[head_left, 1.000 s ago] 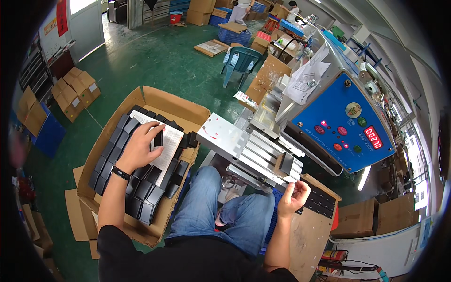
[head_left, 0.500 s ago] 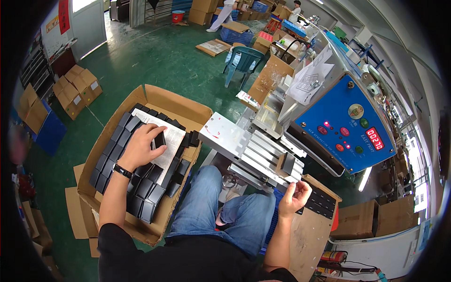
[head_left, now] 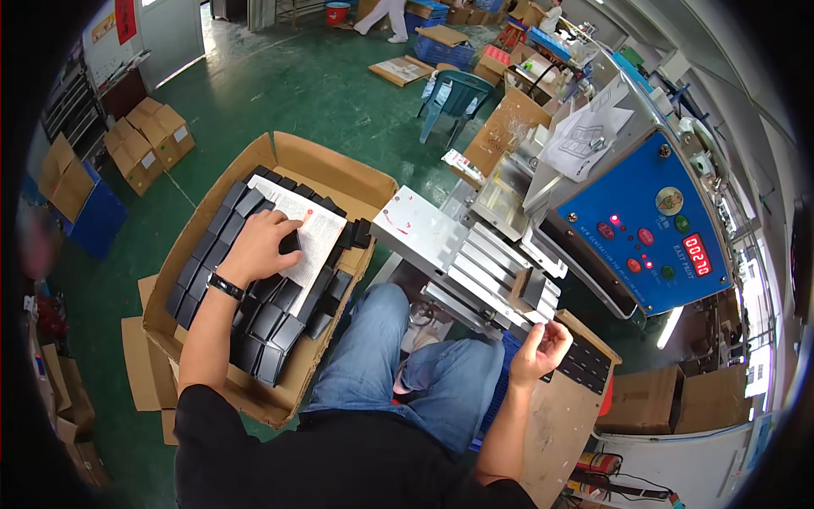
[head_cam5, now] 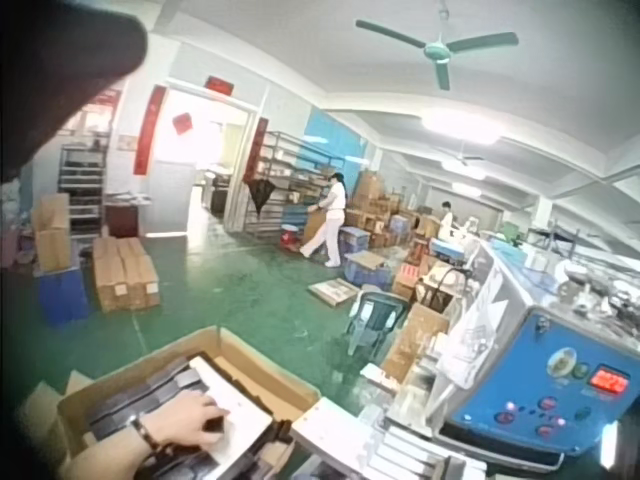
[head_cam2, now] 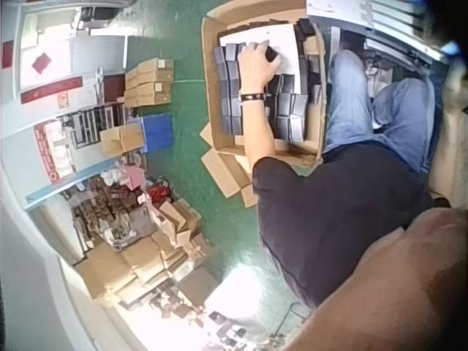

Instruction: Operate a pad printing machine to stamp designs onto small black plastic components.

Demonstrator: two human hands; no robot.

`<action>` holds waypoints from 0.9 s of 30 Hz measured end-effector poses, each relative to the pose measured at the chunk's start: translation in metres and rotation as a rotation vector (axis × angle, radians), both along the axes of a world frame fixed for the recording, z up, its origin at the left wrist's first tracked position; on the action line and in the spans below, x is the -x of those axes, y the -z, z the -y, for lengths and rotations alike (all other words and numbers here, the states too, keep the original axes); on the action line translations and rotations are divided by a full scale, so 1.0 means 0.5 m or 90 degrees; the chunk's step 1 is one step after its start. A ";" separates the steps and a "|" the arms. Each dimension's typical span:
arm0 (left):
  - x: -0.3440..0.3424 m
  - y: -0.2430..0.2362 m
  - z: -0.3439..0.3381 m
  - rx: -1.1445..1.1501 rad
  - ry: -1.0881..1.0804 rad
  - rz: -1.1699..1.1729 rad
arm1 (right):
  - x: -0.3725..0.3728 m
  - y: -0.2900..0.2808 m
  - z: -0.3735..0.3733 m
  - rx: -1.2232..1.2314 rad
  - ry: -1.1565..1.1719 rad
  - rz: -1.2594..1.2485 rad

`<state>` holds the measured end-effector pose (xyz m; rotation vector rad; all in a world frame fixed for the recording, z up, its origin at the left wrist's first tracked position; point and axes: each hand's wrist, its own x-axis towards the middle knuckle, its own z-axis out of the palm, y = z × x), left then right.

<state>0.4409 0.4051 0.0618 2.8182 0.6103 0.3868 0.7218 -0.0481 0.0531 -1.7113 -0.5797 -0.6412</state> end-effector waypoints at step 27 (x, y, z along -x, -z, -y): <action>0.005 0.002 0.009 0.040 -0.017 0.003 | 0.000 -0.005 -0.001 0.006 -0.009 0.010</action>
